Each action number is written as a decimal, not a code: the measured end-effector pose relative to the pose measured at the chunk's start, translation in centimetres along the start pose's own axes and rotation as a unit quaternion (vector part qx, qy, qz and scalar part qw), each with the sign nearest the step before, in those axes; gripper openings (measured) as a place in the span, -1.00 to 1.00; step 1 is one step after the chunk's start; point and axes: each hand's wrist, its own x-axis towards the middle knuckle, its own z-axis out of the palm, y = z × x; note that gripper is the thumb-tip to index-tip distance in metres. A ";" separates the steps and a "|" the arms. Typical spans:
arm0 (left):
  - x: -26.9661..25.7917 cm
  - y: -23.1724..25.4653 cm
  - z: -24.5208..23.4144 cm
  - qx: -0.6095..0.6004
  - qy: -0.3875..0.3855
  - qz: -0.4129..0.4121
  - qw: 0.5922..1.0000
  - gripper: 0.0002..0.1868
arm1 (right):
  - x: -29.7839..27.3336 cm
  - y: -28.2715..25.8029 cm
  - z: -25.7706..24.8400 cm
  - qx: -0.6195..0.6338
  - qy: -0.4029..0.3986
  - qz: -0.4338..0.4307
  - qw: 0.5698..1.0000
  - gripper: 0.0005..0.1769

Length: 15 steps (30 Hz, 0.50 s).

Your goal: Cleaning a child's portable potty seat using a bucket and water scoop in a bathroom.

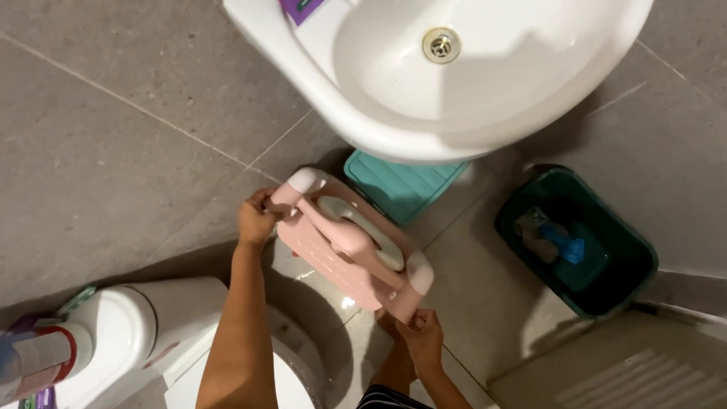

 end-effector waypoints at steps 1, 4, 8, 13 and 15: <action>-0.3 -0.2 0.2 0.000 0.001 0.000 1.000 -0.47 | 0.2 0.8 0.1 -0.001 -0.001 -0.001 1.000 -0.59; -0.3 -1.2 1.2 0.054 0.007 -0.002 0.998 -0.46 | 1.2 2.1 0.3 0.051 -0.006 -0.051 0.997 -0.61; 0.6 -3.0 2.9 0.063 0.009 -0.015 0.998 -0.45 | 2.2 2.1 0.4 0.046 0.019 0.013 0.999 -0.65; 3.2 -8.9 6.5 0.044 0.018 0.025 0.999 -0.44 | 5.8 6.1 2.3 0.095 0.002 -0.026 0.995 -0.66; 4.2 -10.5 7.9 0.061 0.054 0.081 0.993 -0.43 | 7.5 6.3 3.3 0.146 -0.017 -0.045 0.988 -0.59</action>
